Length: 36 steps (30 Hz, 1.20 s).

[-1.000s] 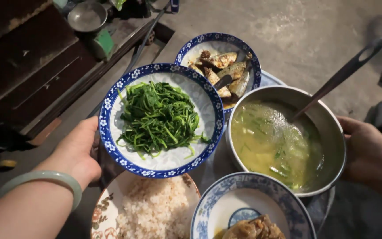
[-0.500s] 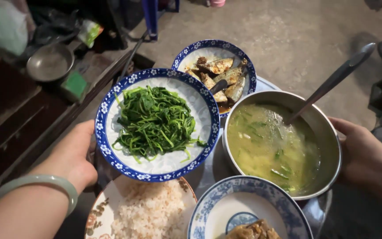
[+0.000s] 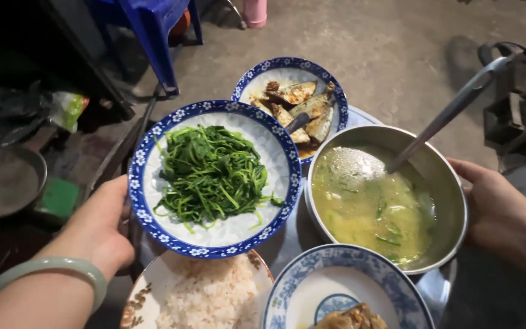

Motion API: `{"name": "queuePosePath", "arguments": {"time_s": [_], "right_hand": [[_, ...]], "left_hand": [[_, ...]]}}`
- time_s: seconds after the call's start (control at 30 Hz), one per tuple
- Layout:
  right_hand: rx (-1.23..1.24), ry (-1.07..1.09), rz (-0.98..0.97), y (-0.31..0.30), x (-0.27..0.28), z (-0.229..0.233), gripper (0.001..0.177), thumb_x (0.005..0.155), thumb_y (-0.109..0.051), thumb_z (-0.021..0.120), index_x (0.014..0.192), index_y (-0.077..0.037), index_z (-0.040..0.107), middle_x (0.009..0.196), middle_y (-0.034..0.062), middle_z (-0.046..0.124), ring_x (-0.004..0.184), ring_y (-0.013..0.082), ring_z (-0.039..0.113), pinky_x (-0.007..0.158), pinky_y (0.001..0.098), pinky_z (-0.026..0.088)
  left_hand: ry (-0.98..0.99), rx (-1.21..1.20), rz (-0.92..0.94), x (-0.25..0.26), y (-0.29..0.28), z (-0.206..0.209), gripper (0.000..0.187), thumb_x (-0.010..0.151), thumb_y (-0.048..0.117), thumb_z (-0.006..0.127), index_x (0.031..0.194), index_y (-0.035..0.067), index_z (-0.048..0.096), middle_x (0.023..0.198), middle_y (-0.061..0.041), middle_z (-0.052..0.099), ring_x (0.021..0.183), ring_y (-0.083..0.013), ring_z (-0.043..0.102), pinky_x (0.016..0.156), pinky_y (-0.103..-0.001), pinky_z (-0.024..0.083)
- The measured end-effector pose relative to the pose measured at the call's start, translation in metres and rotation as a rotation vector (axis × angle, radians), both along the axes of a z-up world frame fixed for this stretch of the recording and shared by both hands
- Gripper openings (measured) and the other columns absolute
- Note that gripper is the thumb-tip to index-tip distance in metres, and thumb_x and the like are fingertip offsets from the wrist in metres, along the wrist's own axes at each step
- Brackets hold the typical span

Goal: Arrange various dishes including soup, fish, greens, rice, and a chicken leg on a round metal table.

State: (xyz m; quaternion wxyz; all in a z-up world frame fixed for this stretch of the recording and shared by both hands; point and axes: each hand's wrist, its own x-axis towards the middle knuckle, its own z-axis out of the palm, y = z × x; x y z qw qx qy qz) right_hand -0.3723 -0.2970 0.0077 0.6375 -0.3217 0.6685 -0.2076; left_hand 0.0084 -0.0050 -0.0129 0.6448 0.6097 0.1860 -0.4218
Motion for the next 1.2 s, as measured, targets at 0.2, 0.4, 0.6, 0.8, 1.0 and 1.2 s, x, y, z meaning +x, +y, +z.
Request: {"name": "queuePosePath", "arguments": {"time_s": [0.2, 0.4, 0.6, 0.8, 1.0, 1.2], "right_hand": [[0.031, 0.015, -0.002, 0.028, 0.025, 0.023, 0.051, 0.107, -0.047, 0.04, 0.132, -0.007, 0.06, 0.125, 0.0142, 0.068, 0.112, 0.0274, 0.064, 0.103, 0.0497, 0.047], [0.041, 0.047, 0.035, 0.021, 0.025, 0.024, 0.051, 0.106, -0.047, 0.04, 0.13, -0.008, 0.062, 0.121, 0.0128, 0.069, 0.107, 0.0282, 0.064, 0.1, 0.0507, 0.047], [0.046, -0.009, 0.024, 0.014, 0.013, 0.014, 0.051, 0.107, -0.047, 0.042, 0.131, -0.007, 0.062, 0.121, 0.0112, 0.069, 0.106, 0.0269, 0.063, 0.099, 0.053, 0.048], [-0.033, 0.061, 0.045, 0.004, 0.004, -0.002, 0.05, 0.109, -0.046, 0.04, 0.136, -0.009, 0.061, 0.123, 0.0129, 0.067, 0.11, 0.0271, 0.064, 0.098, 0.0571, 0.049], [-0.068, 0.039, 0.009, -0.004, 0.005, -0.01, 0.047, 0.109, -0.044, 0.042, 0.136, -0.012, 0.062, 0.122, 0.0123, 0.069, 0.108, 0.0271, 0.065, 0.096, 0.0537, 0.05], [-0.012, 0.036, -0.039, -0.001, 0.011, -0.007, 0.049, 0.108, -0.047, 0.045, 0.133, -0.009, 0.063, 0.122, 0.0106, 0.069, 0.109, 0.0237, 0.065, 0.098, 0.0486, 0.051]], "left_hand": [[0.006, -0.047, -0.012, 0.004, 0.006, -0.001, 0.02, 0.09, 0.026, 0.066, 0.097, 0.01, 0.075, 0.1, -0.008, 0.079, 0.087, -0.0222, 0.073, 0.081, -0.045, 0.06], [0.014, -0.002, 0.056, 0.004, 0.004, 0.001, 0.018, 0.09, 0.026, 0.067, 0.097, 0.011, 0.074, 0.101, -0.007, 0.078, 0.087, -0.0214, 0.072, 0.082, -0.044, 0.059], [-0.017, 0.008, 0.017, 0.007, 0.004, -0.006, 0.018, 0.089, 0.026, 0.067, 0.095, 0.011, 0.073, 0.1, -0.006, 0.077, 0.086, -0.0202, 0.072, 0.08, -0.042, 0.058], [0.003, -0.01, 0.05, 0.004, 0.006, -0.003, 0.016, 0.089, 0.025, 0.07, 0.095, 0.01, 0.073, 0.101, -0.006, 0.077, 0.086, -0.0205, 0.071, 0.081, -0.041, 0.059], [0.077, -0.096, 0.004, 0.011, 0.002, -0.004, 0.021, 0.086, 0.023, 0.068, 0.097, 0.006, 0.075, 0.097, -0.009, 0.08, 0.084, -0.0238, 0.073, 0.08, -0.044, 0.06], [0.078, -0.101, 0.077, 0.009, 0.009, -0.003, 0.021, 0.085, 0.023, 0.069, 0.097, 0.005, 0.074, 0.097, -0.01, 0.078, 0.083, -0.0258, 0.073, 0.078, -0.045, 0.061]]}}
